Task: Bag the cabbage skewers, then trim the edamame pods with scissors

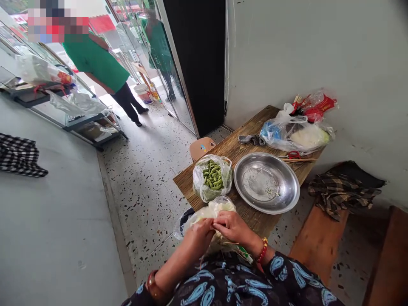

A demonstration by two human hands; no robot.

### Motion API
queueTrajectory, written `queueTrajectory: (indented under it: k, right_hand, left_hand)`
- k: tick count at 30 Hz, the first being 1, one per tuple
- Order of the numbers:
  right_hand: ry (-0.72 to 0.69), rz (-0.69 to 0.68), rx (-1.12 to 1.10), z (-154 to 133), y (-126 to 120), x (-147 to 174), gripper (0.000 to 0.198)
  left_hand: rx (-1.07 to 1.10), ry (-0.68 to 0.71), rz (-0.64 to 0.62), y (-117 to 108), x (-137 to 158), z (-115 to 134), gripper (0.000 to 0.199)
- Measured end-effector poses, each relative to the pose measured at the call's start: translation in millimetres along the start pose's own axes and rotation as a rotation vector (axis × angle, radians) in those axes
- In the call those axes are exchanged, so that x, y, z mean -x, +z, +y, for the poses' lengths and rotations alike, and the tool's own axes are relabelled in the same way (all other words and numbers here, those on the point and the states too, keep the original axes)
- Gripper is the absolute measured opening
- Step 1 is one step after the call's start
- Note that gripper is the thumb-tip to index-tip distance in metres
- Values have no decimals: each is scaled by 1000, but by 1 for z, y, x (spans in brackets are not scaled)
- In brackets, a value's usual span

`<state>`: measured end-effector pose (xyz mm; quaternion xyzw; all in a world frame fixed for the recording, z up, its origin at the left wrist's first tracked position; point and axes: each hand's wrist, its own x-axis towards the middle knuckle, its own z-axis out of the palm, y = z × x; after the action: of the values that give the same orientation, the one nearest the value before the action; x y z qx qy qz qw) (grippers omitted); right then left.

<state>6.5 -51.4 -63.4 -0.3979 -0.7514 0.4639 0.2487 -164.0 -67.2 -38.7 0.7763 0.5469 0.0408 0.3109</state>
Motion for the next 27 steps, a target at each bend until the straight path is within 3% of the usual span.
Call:
queueTrajectory:
  k: [4,6,12,16,22,27]
  right_hand:
    - [-4,-158,-55,1,-13,-18,6]
    - [72,-162,-94,13,-31,-35,16]
    - [501,175,-38,92,-91,-104,30]
    - [662,319,-32,132,-103,-139,36]
    - [642,441,-83,142,-93,-170,35]
    - [504,399,-59,123,-84,-195,40]
  left_hand:
    - [-44,-90,11,2,11,-15,27]
    - [-50,-107,39,1,16,-19,29]
    - [10,-130,190,5,45,-37,29]
    - [57,-135,302,7,68,-49,29]
    - [42,-147,416,7,87,-55,26]
    - [68,-221,420,8,101,-67,28]
